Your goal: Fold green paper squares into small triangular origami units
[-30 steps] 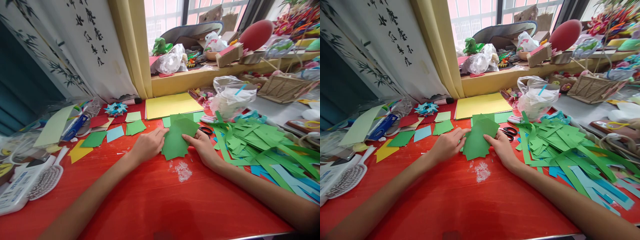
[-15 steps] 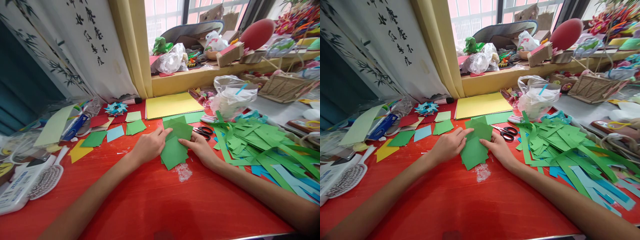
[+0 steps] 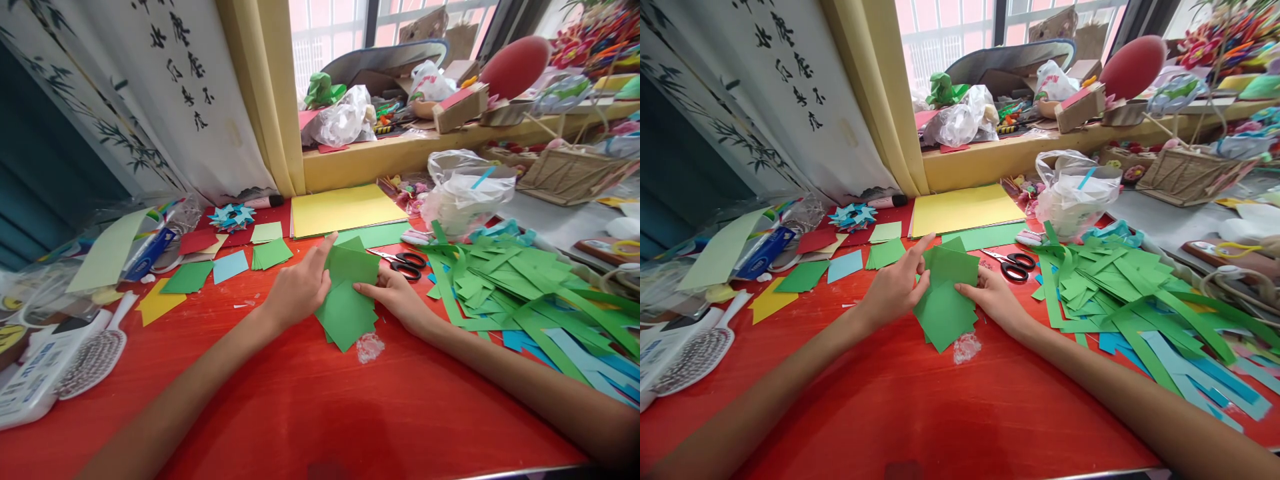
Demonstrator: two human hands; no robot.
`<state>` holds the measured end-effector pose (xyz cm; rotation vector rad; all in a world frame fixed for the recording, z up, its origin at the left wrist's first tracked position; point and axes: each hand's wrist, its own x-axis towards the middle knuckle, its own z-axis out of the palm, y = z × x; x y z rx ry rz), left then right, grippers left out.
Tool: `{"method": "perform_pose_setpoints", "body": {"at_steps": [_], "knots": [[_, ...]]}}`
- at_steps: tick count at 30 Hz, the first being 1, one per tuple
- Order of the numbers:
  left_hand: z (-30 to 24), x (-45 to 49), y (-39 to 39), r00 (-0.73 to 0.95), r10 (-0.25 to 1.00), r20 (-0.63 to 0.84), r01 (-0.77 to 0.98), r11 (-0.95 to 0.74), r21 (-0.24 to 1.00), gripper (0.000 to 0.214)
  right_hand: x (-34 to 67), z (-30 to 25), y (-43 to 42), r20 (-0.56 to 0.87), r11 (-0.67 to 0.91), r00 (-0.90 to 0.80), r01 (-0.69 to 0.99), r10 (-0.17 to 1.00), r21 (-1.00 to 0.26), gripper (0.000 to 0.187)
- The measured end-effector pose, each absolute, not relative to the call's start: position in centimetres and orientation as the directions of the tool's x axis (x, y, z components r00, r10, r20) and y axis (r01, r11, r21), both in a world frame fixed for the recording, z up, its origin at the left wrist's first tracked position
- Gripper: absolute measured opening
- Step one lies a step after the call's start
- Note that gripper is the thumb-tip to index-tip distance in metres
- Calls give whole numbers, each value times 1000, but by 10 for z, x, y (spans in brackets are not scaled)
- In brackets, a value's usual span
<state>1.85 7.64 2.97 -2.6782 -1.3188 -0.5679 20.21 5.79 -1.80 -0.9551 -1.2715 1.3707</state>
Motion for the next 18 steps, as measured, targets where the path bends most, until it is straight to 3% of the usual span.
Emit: {"method": "perform_pose_setpoints", "body": {"at_steps": [3,6,11,14,18], "knots": [[32,19,76,499,769,399,793,-591,148,49,203,-16,58,82,61,-171,-125,982,-990,24],[31,17,80,410,822,396,809,-528,259,39,208,-17,62,109,106,-17,-125,994,-987,23],[17,9,91,500,859,110,798,-506,328,40,221,-24,74,118,147,174,-166,978,-975,23],[9,7,93,520,853,44,795,-502,342,50,225,-27,78,91,129,200,-189,976,-974,22],[6,8,94,511,859,-4,800,-474,368,39,225,-27,79,71,114,206,-203,976,-972,23]]}}
